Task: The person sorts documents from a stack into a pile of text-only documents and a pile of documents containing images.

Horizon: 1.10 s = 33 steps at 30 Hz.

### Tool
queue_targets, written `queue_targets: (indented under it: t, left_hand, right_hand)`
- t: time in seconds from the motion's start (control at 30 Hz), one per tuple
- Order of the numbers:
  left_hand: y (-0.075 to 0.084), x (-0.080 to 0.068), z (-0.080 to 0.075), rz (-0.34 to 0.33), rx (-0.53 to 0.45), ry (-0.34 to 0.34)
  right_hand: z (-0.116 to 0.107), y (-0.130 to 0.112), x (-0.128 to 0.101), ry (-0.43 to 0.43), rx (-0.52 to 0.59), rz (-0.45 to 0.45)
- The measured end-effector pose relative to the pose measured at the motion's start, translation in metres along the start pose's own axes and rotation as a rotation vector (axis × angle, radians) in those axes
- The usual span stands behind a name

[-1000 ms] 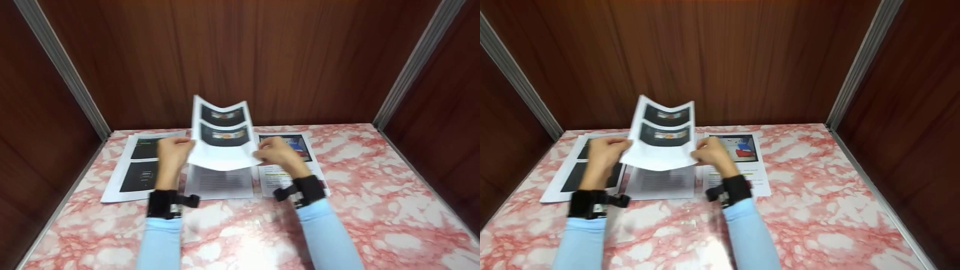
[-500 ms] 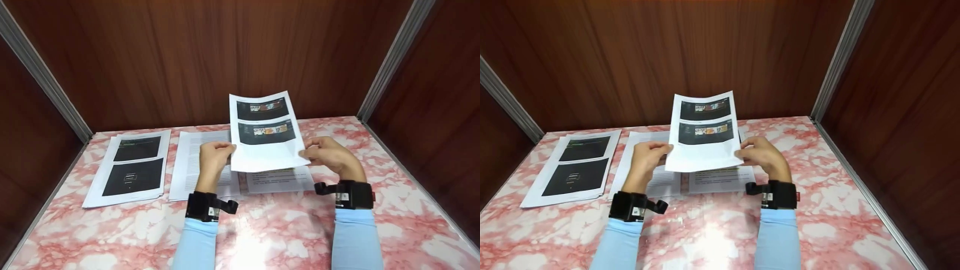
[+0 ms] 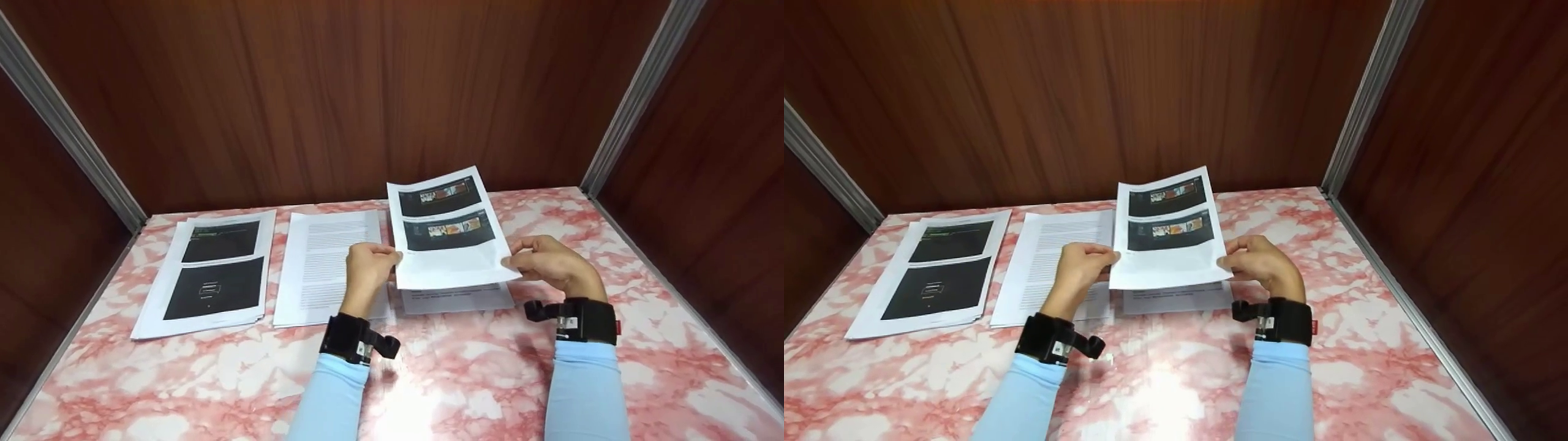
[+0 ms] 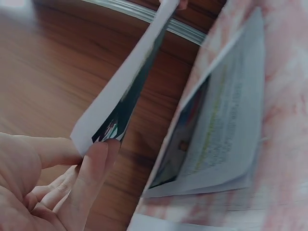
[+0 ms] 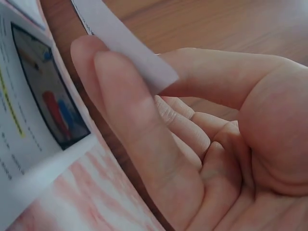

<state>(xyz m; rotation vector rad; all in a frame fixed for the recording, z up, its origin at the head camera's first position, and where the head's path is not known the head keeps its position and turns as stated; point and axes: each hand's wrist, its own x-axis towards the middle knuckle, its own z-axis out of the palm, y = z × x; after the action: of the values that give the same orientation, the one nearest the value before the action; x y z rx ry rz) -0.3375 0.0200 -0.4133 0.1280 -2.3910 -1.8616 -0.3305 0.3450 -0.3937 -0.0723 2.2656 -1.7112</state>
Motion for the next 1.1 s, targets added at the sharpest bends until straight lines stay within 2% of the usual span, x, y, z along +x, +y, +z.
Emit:
queue_targets:
  t: [0.23,0.53,0.77,0.9,1.1]
  left_hand:
    - [-0.013,0.000,0.012,0.027,0.105,0.023]
    - [-0.026,0.001,0.020,0.047,0.164,0.003]
    - [-0.030,0.002,0.023,-0.001,0.186,-0.023]
    - [-0.031,0.002,0.024,-0.022,0.187,-0.025]
    - [-0.030,0.004,0.022,-0.049,0.204,-0.015]
  right_hand:
    - [-0.003,0.012,0.005,-0.017,-0.055,0.033]
    - [-0.002,0.024,0.012,-0.009,-0.113,0.107]
    - [0.001,0.024,0.014,0.033,-0.131,0.228]
    - [0.003,0.023,0.013,0.060,-0.169,0.209]
    - [0.005,0.023,0.012,0.052,-0.105,0.204]
